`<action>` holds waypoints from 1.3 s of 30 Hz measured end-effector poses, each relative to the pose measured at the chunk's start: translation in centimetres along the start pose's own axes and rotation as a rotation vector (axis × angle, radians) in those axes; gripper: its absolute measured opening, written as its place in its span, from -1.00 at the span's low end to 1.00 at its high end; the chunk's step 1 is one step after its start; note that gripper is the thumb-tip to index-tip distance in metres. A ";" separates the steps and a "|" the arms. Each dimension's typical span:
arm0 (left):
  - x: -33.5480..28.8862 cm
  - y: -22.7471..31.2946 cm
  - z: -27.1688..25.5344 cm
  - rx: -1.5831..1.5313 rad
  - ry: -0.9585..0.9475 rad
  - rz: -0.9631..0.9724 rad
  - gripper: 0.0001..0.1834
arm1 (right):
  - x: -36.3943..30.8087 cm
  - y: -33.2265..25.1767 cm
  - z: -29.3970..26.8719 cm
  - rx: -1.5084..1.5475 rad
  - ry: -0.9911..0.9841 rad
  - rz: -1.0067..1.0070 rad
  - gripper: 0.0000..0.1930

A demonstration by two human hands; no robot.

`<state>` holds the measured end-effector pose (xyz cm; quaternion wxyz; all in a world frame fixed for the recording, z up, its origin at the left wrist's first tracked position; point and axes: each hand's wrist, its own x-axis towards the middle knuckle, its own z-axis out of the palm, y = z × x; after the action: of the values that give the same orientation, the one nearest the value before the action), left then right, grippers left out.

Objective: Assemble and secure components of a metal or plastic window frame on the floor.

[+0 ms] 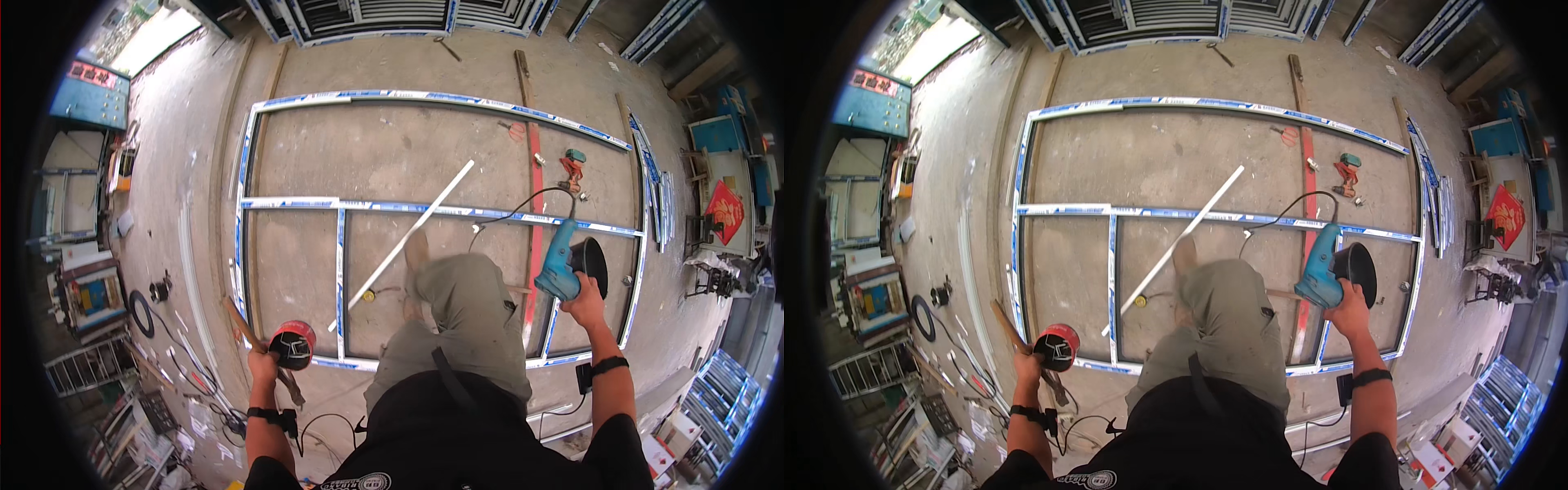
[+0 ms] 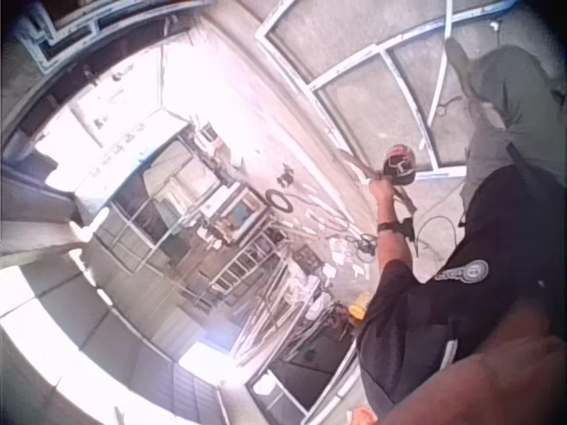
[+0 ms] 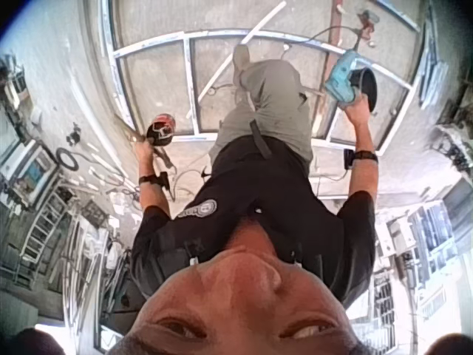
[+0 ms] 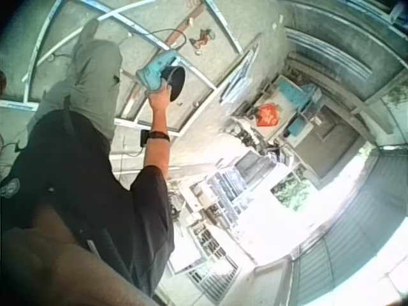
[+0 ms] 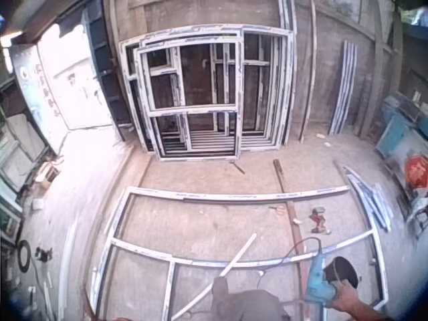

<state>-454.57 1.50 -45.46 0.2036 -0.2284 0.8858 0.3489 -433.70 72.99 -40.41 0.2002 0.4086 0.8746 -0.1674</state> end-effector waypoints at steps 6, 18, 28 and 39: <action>9.6 10.3 0.3 0.004 -0.041 -0.061 -0.75 | 12.5 -6.3 -0.2 0.000 -0.016 -0.004 -0.21; 37.3 43.5 5.9 0.315 -0.131 0.230 -0.81 | 39.3 -21.4 -4.2 -0.032 -0.251 0.191 -0.16; 54.1 66.3 12.0 0.362 -0.280 0.475 -0.77 | 44.8 -29.9 -10.5 -0.026 -0.141 0.203 -0.23; 66.3 81.1 19.3 0.791 -0.549 0.745 -0.76 | 42.9 -38.7 -4.1 0.311 0.079 0.559 -0.28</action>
<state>-548.92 50.75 -50.34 0.3581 0.2883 0.8838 0.0874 -489.96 79.04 -52.73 0.1395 0.6650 0.6995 -0.2215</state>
